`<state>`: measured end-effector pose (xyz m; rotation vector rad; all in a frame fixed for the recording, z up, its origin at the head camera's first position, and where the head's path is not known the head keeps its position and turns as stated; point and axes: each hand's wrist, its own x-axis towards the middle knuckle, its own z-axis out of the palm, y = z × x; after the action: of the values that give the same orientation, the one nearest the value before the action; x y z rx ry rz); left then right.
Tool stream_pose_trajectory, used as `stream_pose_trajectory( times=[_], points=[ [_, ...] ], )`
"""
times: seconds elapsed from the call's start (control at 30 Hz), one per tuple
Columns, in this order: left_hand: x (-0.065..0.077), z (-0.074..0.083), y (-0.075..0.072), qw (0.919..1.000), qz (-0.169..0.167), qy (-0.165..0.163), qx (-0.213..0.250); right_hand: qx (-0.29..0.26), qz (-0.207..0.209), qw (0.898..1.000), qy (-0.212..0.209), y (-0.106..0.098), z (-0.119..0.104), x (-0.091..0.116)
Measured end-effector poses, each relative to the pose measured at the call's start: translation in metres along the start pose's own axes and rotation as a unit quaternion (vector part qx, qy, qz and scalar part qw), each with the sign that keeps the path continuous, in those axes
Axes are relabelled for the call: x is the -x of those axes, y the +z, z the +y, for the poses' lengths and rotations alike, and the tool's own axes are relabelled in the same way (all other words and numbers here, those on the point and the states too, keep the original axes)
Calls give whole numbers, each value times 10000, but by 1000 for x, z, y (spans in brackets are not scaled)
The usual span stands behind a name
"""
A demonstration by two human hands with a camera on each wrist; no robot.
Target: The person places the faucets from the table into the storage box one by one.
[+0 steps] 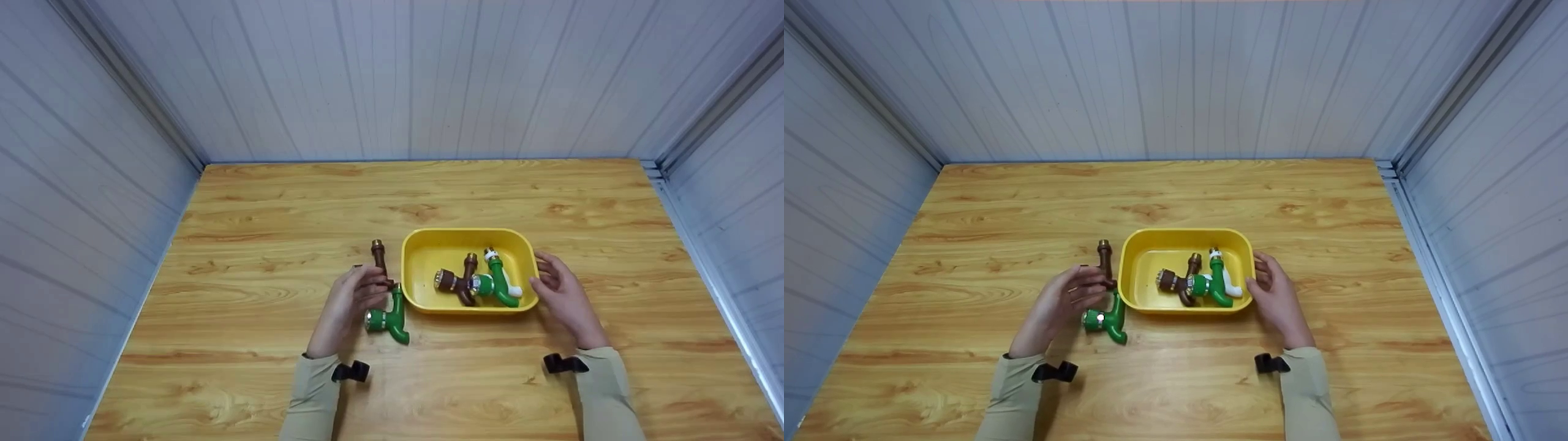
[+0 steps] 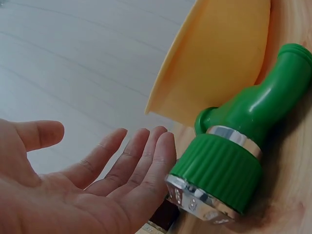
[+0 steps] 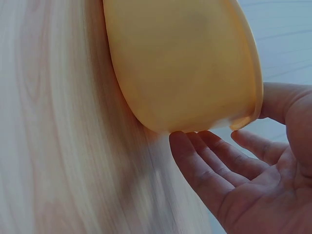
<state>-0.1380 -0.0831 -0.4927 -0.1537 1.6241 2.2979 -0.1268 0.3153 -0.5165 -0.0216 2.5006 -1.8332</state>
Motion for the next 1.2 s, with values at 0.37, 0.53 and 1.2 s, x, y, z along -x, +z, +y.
stream_pose_trajectory(
  times=[0.37,0.53,1.2],
  points=[
    [3,-6,-9,9995,268,-100,-105,126,34,9999,-26,0,2,0],
    [3,-10,-13,9994,278,-69,-176,86,54,9999,-34,0,1,0],
    [8,-18,-25,9964,434,-89,-718,4,56,10000,-24,1,0,0]
  ],
)
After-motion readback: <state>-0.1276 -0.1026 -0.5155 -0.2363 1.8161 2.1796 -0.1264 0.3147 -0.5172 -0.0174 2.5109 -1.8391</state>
